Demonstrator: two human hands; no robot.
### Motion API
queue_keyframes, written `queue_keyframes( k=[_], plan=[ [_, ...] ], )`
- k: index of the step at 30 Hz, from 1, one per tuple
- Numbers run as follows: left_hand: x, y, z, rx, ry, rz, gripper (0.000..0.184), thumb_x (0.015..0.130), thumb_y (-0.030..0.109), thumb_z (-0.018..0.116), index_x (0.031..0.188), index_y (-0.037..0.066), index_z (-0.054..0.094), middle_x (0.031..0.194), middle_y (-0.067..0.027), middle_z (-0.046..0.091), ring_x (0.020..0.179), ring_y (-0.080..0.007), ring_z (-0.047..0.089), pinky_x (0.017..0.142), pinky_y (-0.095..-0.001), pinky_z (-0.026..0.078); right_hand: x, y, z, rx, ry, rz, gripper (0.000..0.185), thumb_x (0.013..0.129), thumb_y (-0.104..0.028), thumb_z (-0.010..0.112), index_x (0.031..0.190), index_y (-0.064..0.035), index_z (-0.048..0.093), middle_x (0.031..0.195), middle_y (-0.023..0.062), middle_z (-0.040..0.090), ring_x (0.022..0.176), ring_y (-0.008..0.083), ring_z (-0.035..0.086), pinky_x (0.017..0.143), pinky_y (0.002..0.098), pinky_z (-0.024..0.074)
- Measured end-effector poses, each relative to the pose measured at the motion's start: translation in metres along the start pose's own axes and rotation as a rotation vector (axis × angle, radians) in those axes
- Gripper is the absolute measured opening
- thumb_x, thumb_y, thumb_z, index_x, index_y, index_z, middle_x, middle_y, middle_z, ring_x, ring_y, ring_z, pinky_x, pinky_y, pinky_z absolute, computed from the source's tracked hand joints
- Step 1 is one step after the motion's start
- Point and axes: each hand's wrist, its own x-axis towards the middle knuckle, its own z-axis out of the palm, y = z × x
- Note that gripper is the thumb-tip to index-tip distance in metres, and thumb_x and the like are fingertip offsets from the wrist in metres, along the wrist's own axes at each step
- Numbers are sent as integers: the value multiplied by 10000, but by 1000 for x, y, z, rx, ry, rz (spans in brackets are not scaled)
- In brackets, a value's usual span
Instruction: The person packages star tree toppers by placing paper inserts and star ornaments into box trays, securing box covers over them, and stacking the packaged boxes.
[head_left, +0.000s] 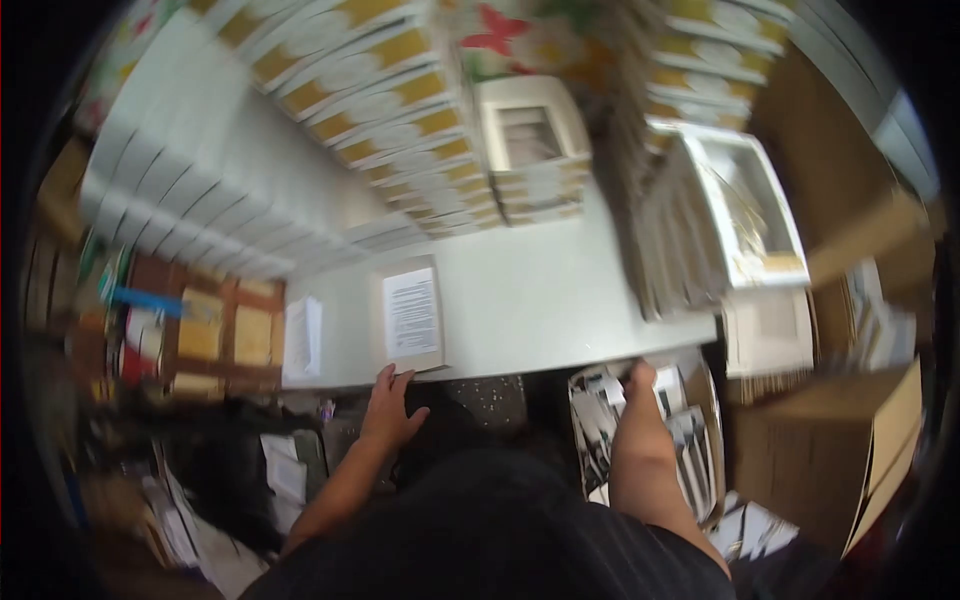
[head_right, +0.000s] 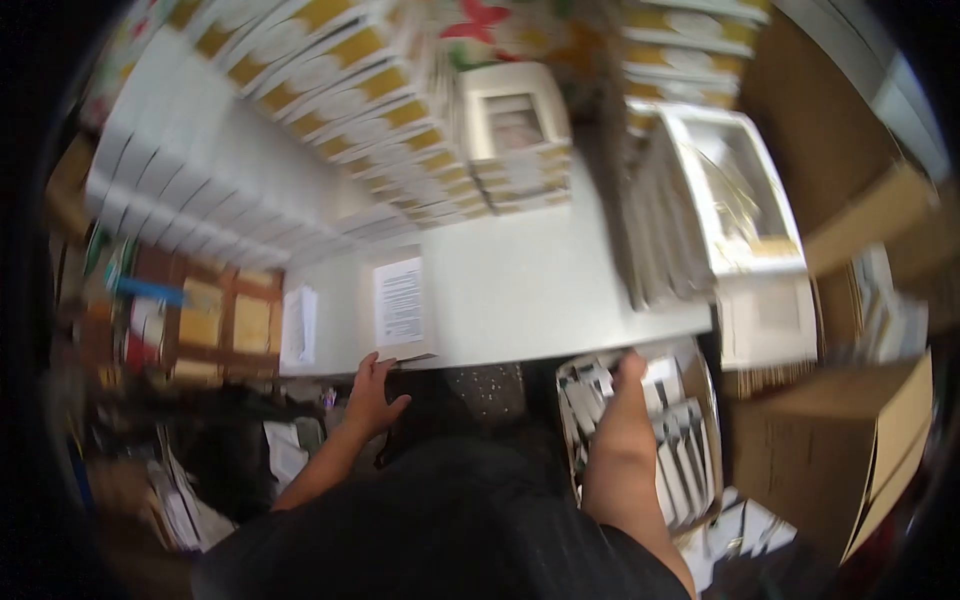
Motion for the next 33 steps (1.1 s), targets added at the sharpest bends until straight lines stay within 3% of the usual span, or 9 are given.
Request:
queue_keyframes(
  k=[2,4,12,15,20,23,27,29,33],
  plan=[
    [-14,-20,4,-17,57,-50,745,821,253,794,1481,81,493,1550,-242,383,1397,-436,442,1151,-471,412,-52,-11,-5,-91,130,-65,297,927,-229,628,982,56,691,863,197,669,683,296,628,540,412,529],
    [-21,-40,12,-26,63,-15,750,809,266,798,1472,83,501,1544,-237,393,1383,-431,455,1133,-465,427,-71,-15,-27,-279,46,-234,255,914,-205,628,952,43,671,850,174,657,653,276,601,511,394,495],
    [-59,-117,57,-108,92,-215,733,785,295,805,1430,76,535,1518,-223,419,1317,-406,515,1080,-458,468,-203,6,-94,-223,-187,-374,297,1007,-217,608,1060,73,639,1010,194,694,854,249,673,816,344,543],
    [-76,-152,60,-173,-75,-414,703,785,316,822,1388,62,566,1467,-205,474,1247,-377,572,1052,-460,490,-252,-6,-82,-336,-153,-392,279,1031,-202,592,1075,69,642,996,179,696,844,228,663,801,318,535],
    [-105,-250,111,-328,-36,-601,648,816,361,801,1346,43,604,1325,-203,606,1183,-375,619,1010,-454,515,-306,-58,-43,-601,-275,-611,236,1015,-192,606,1076,30,659,932,132,692,791,190,635,754,295,513],
    [-109,-327,128,-520,119,-773,643,852,371,800,1345,12,596,1177,-165,678,1014,-318,680,896,-411,565,-370,-83,-7,-498,-262,-615,253,992,-172,608,1125,35,665,919,109,698,795,172,615,783,271,489],
    [-127,-443,72,-1143,693,-932,489,958,511,627,1187,80,630,933,-108,625,744,-236,576,642,-375,450,-405,-98,16,-654,-252,-757,256,979,-197,570,1098,5,672,947,88,682,779,167,590,765,273,480],
    [-95,-548,1,-1472,962,-977,490,1011,581,540,1108,113,648,811,-79,598,609,-196,524,515,-357,393,-454,-84,55,-634,-226,-809,242,988,-206,567,1071,1,659,925,83,672,787,167,580,762,272,470],
    [-49,-591,-60,-1762,1296,-996,437,1043,577,492,1090,157,605,729,-48,558,515,-135,448,408,-326,304,-499,-65,103,-671,-209,-894,214,1000,-214,563,1007,-9,624,877,65,639,791,160,555,748,268,452]
  ],
)
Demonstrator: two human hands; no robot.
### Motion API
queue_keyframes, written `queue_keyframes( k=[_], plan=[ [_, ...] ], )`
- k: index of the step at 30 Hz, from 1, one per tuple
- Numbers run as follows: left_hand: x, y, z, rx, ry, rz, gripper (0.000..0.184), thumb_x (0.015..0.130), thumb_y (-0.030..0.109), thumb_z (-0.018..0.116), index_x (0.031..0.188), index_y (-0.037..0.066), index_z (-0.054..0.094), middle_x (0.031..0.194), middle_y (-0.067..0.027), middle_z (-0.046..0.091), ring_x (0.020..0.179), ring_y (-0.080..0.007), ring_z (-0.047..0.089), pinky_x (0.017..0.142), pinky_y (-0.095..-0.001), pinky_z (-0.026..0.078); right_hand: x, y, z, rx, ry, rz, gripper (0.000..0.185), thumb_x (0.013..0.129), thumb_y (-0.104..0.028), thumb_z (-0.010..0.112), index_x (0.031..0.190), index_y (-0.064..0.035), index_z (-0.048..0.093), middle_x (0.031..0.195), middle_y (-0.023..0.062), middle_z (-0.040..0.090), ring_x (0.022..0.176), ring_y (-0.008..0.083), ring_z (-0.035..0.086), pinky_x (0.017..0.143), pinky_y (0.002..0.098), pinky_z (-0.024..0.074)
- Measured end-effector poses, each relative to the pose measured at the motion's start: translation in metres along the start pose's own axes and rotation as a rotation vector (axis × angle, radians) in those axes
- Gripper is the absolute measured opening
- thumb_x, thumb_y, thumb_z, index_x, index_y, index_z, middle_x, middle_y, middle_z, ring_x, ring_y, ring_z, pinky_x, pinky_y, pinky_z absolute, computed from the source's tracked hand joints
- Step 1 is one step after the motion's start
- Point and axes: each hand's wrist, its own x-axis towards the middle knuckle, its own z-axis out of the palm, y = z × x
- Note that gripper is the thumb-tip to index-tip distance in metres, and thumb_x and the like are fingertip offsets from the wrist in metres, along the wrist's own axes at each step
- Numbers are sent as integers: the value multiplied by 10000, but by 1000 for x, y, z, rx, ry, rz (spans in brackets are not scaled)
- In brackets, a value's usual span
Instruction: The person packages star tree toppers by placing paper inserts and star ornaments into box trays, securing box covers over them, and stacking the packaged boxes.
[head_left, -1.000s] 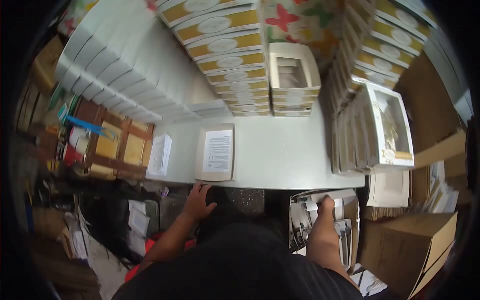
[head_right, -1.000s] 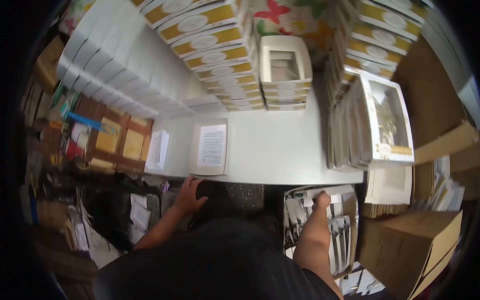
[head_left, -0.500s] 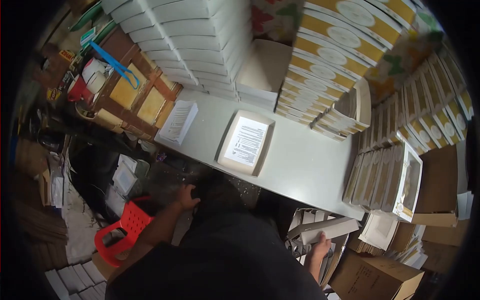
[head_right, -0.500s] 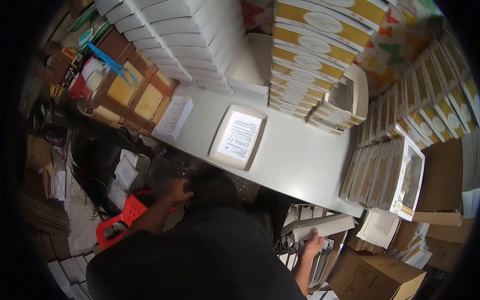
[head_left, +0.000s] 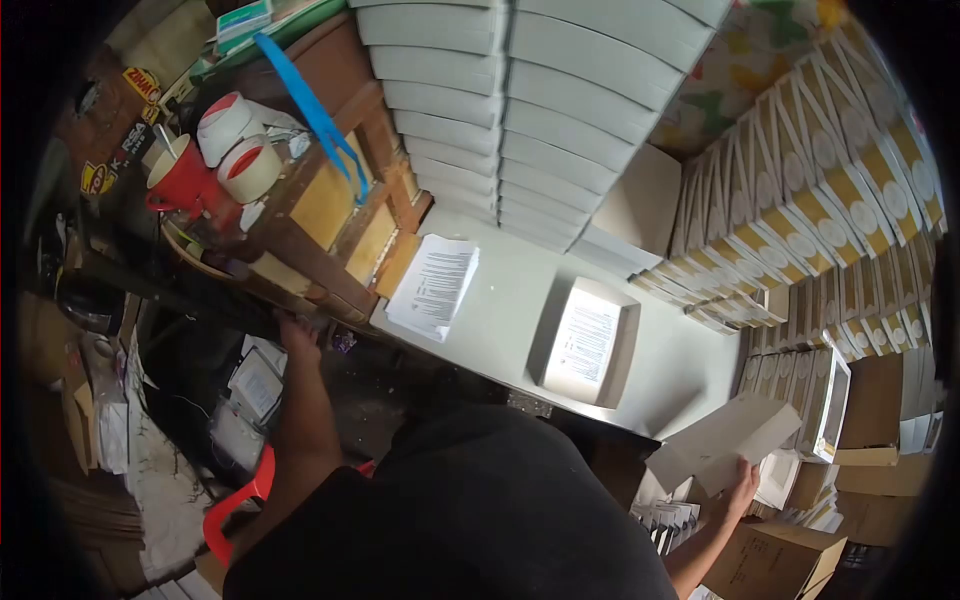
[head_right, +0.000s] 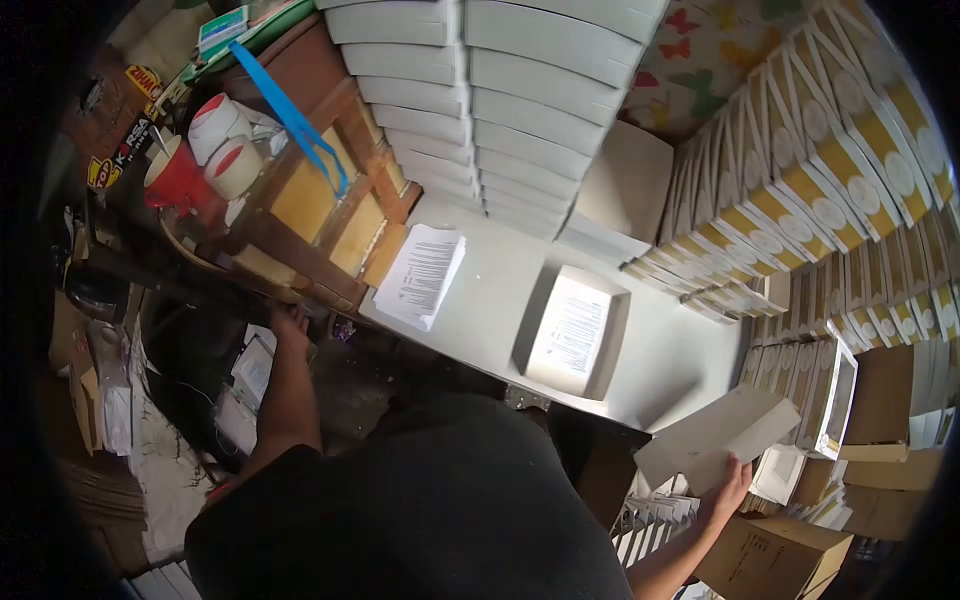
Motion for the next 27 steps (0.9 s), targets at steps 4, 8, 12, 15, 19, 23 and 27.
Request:
queue_keyframes(
  k=[4,8,12,15,19,23,27],
  plan=[
    [12,19,48,-229,-153,-33,450,1018,518,532,1247,140,617,950,-46,636,738,-157,565,632,-362,424,-6,-40,46,25,-26,-69,202,1005,-213,564,960,-18,594,847,51,610,782,150,535,727,266,442],
    [25,25,45,-287,-205,-86,475,1000,459,569,1339,134,641,1097,-28,707,908,-170,672,806,-363,523,-35,-61,63,120,17,-66,205,1009,-214,566,929,-26,570,833,47,592,763,139,513,701,267,432],
    [101,38,-15,39,-109,-52,399,1041,378,524,1333,122,614,1198,-67,714,984,-208,683,772,-358,539,-33,-85,83,-13,-131,-68,210,1006,-212,579,919,-21,570,837,57,593,741,137,505,687,273,436],
    [79,60,-24,-155,-235,-38,405,1048,367,517,1351,115,610,1190,-52,716,973,-185,677,771,-357,533,-20,-100,93,-165,-182,-74,210,1000,-209,590,935,-9,581,837,63,599,730,139,509,682,276,439],
    [-22,117,18,-394,-537,64,367,1064,317,500,1328,96,628,940,-13,714,729,-140,620,663,-350,514,18,-88,109,-300,-175,-86,219,967,-185,624,982,34,628,828,74,624,694,144,514,651,285,443],
    [-34,119,21,-369,-393,109,302,962,192,623,1245,91,655,935,-26,728,665,-137,614,593,-308,502,35,-99,121,-391,-359,-88,223,952,-173,635,984,46,662,802,73,641,683,146,522,623,293,448],
    [40,130,-21,-329,-1394,-115,429,1051,342,529,1374,71,610,1281,-100,696,1120,-230,667,936,-414,534,38,-115,132,-308,-375,-7,211,952,-156,624,983,47,671,789,77,651,667,147,532,625,297,457]
  ],
)
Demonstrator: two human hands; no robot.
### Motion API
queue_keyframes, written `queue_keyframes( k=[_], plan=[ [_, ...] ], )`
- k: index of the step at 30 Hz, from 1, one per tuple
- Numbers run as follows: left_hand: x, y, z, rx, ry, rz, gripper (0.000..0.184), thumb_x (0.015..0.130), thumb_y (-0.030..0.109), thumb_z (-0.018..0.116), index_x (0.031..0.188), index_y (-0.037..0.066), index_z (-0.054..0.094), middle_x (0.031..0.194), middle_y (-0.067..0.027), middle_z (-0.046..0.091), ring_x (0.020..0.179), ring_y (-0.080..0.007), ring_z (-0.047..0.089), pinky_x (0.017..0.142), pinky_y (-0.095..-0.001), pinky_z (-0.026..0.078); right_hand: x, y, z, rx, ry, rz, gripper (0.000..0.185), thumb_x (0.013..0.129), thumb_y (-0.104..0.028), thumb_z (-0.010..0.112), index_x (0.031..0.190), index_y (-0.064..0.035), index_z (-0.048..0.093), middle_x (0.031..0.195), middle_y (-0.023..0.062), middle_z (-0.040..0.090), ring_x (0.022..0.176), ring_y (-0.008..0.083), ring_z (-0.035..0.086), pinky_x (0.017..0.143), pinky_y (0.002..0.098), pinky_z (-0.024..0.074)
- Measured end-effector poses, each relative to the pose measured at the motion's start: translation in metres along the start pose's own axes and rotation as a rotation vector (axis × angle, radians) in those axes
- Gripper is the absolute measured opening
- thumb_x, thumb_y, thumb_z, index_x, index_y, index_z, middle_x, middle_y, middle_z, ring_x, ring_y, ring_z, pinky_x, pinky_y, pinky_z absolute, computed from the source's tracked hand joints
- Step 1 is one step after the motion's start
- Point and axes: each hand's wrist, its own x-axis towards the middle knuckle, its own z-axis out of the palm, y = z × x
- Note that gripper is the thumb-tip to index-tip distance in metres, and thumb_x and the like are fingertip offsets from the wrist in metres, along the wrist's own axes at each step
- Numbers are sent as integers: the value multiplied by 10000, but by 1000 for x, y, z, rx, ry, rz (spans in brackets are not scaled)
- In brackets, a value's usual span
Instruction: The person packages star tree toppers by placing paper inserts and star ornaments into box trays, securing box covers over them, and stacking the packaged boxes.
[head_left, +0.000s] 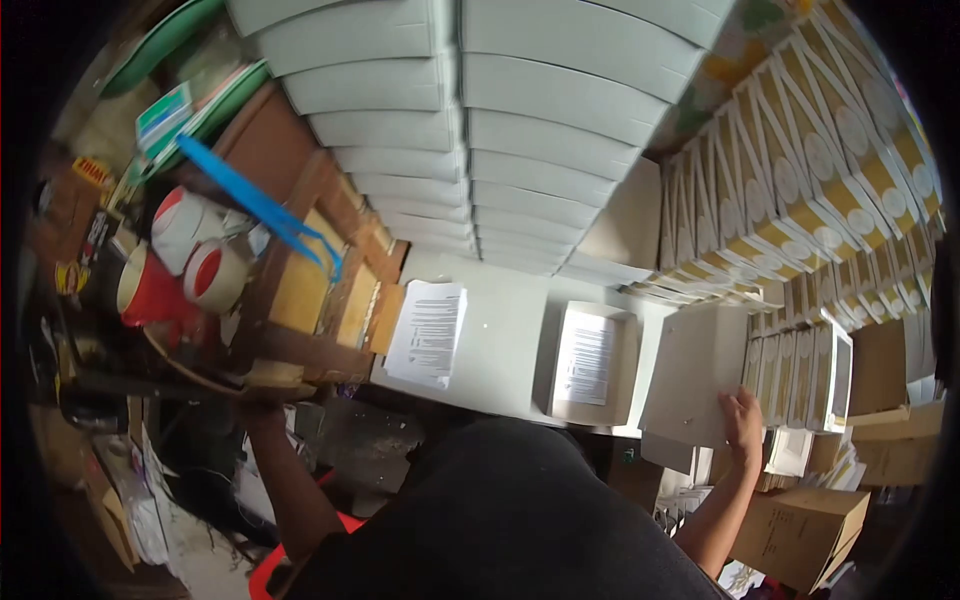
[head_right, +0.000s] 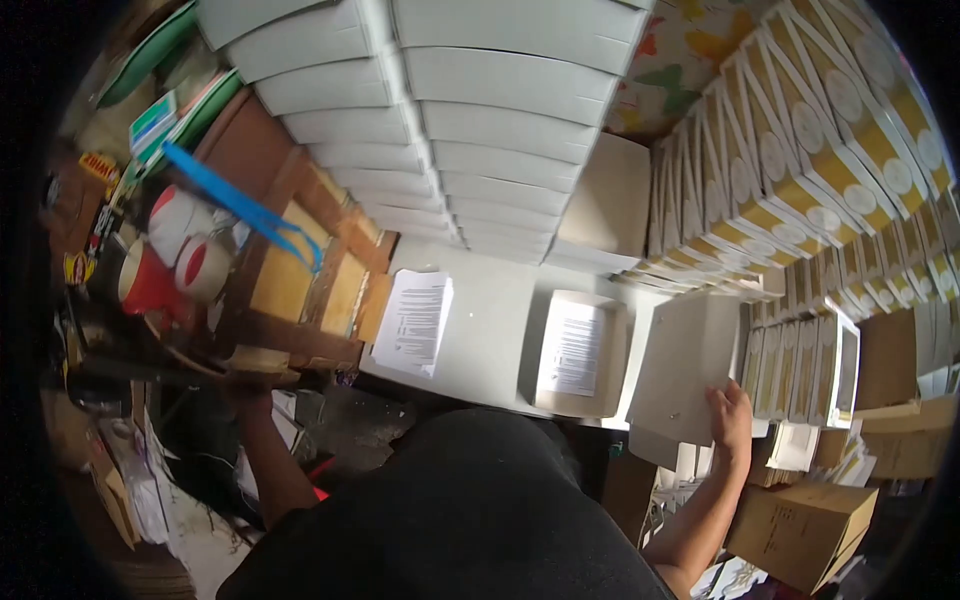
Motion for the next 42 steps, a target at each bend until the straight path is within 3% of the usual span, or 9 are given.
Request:
queue_keyframes(
  k=[5,10,20,23,25,26,30,33,42],
  plan=[
    [43,-3,42,207,1111,406,461,1045,366,465,1415,111,564,1248,-87,701,1095,-294,681,904,-513,546,39,27,15,12,-125,-29,211,953,-172,615,1013,21,675,788,39,632,642,114,501,575,259,407],
    [59,-6,72,254,1207,431,535,1076,450,350,1440,121,564,1318,-92,691,1178,-321,661,1055,-573,463,72,45,19,47,-226,-6,231,950,-171,612,1034,33,678,791,44,634,649,119,505,578,265,403],
    [-29,18,49,614,736,204,645,1023,414,569,1534,34,470,1467,-177,591,1249,-270,642,1085,-461,488,96,43,12,51,-314,-37,269,946,-182,616,1053,58,674,823,68,659,689,130,530,629,269,425],
    [-30,4,166,813,368,380,608,1050,415,518,1533,47,495,1398,-154,650,1148,-296,683,1039,-383,519,97,34,21,85,-307,-16,268,952,-171,610,1064,65,669,858,76,678,700,140,549,652,268,442],
    [-68,103,54,399,1153,414,506,1046,346,537,1426,19,605,1275,-149,712,1065,-277,701,960,-334,543,103,41,25,110,-284,-8,274,961,-160,602,1097,67,670,892,86,699,710,152,578,662,269,462],
    [-59,96,85,400,1166,433,506,1046,346,537,1426,19,605,1275,-149,712,1065,-277,701,960,-334,543,106,40,28,107,-302,-20,274,961,-160,602,1097,67,670,892,86,699,710,152,578,662,269,462],
    [1,109,228,1922,1147,79,401,970,272,652,1266,3,689,1152,-146,718,971,-237,680,909,-322,541,112,41,29,78,-350,30,288,972,-161,591,1128,67,671,933,116,725,749,172,613,705,291,498],
    [33,92,252,2086,1087,-372,421,909,236,676,1269,17,694,1216,-160,694,1028,-284,665,930,-368,537,116,44,27,54,-368,23,285,971,-158,589,1125,67,670,928,115,724,744,174,612,702,292,497],
    [58,122,269,2288,166,-701,714,620,233,844,1303,91,691,1156,-119,741,984,-340,678,927,-408,527,111,62,21,60,-391,14,274,965,-147,589,1117,67,668,908,110,718,726,174,605,677,283,487]
  ],
)
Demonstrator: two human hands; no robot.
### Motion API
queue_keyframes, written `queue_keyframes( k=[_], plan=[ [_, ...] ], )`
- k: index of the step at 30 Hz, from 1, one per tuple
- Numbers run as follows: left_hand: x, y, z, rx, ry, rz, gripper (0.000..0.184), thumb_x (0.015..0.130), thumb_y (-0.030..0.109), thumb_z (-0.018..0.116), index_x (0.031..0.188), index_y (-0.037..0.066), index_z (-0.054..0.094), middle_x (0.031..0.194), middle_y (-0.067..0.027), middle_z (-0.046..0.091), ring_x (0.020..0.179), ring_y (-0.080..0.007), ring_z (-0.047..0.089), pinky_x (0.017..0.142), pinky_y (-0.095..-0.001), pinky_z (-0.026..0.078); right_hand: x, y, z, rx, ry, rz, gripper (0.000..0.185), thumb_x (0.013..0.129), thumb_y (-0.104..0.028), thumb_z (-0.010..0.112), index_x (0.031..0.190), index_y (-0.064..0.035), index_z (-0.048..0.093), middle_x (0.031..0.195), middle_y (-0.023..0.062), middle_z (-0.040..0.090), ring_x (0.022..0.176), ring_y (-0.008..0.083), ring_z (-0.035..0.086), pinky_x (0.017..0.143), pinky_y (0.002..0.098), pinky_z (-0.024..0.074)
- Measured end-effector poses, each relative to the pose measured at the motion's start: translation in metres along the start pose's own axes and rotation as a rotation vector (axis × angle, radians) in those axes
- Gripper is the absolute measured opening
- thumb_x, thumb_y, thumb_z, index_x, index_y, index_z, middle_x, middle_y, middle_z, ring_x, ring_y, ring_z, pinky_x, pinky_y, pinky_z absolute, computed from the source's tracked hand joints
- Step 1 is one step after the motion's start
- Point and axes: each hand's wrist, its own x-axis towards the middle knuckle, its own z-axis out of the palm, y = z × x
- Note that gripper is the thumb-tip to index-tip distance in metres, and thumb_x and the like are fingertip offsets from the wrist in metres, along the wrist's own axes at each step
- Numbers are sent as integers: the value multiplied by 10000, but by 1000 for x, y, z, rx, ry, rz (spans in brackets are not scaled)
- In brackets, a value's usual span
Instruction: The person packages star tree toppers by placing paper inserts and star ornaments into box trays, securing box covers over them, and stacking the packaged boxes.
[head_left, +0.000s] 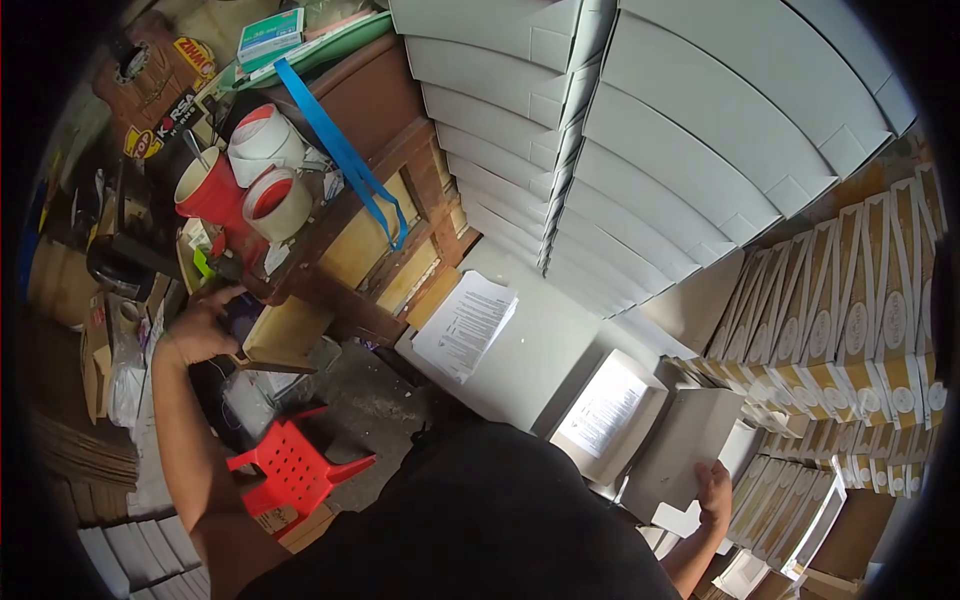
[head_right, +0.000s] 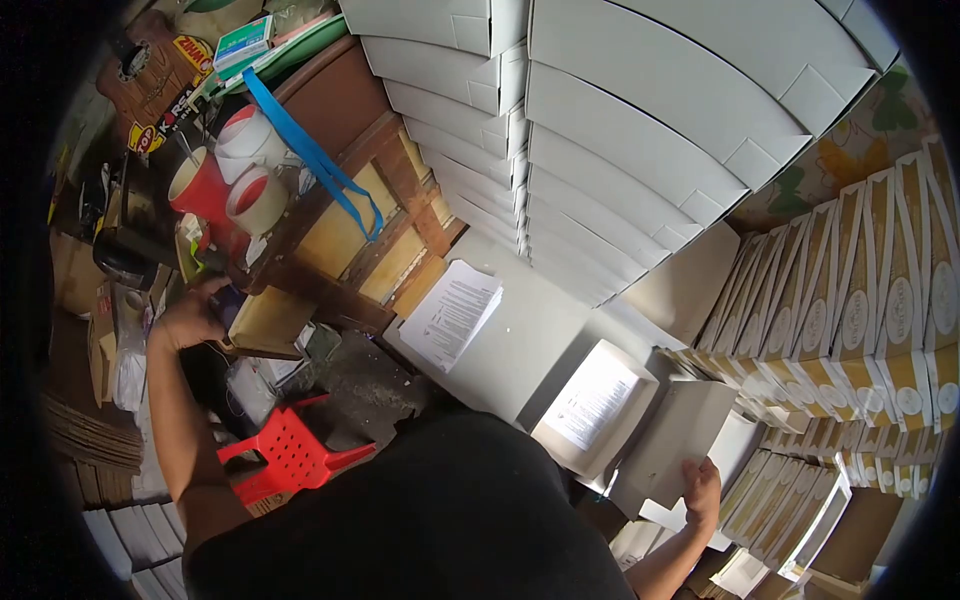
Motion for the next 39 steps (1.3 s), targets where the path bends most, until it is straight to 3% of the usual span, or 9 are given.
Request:
queue_keyframes(
  k=[3,11,13,19,23,28,33,36,39],
  plan=[
    [11,42,-22,13,-145,-186,840,514,295,906,1303,112,686,1177,-146,736,1015,-375,674,946,-410,525,1,-3,4,41,10,13,262,964,-126,589,1126,66,666,908,98,712,707,150,596,646,252,467],
    [28,17,8,430,-97,-103,814,457,331,934,1202,81,719,1203,-182,713,1065,-398,646,982,-413,519,-4,-3,4,-16,48,-17,275,945,-146,600,1096,72,669,898,114,705,725,175,594,672,289,479],
    [27,9,17,209,134,-89,717,493,297,928,1145,66,739,1224,-193,701,1074,-401,634,989,-412,510,-7,-1,7,11,28,-27,261,945,-138,601,1094,64,671,891,97,693,718,160,579,658,274,465],
    [19,3,17,-53,167,-136,738,537,265,909,1227,82,721,1240,-173,675,1077,-373,628,976,-407,512,-6,-14,14,44,41,-19,264,935,-141,609,1083,70,668,884,106,687,728,174,579,671,294,469],
    [17,-7,-3,-125,-127,-267,747,549,244,910,1256,98,717,1181,-145,703,1004,-349,664,925,-375,535,-5,-18,16,3,36,8,262,932,-145,612,1065,73,670,884,115,688,733,188,585,683,302,476],
    [41,-3,-27,-62,-403,-141,743,559,247,912,1266,120,725,1108,-127,735,923,-327,688,870,-362,553,-5,-21,19,-24,47,33,262,937,-150,616,1046,82,670,873,128,691,725,207,597,684,312,492],
    [44,-4,-9,110,-246,54,701,558,268,921,1219,113,745,1054,-121,755,901,-314,696,849,-346,553,-13,-15,22,-44,110,22,230,940,-136,608,1032,62,678,882,108,687,736,188,582,693,306,484],
    [38,26,-14,161,-227,-91,722,597,156,900,1284,59,703,1173,-126,729,970,-304,672,914,-320,533,-14,-8,21,-45,121,33,226,943,-135,606,1032,60,677,879,105,686,739,186,580,694,305,484],
    [28,16,3,-82,-61,-48,708,607,152,898,1278,42,703,1191,-137,738,976,-322,691,921,-339,545,-13,-8,23,-44,131,49,222,946,-134,604,1033,58,676,877,102,685,741,185,577,695,305,483]
  ],
)
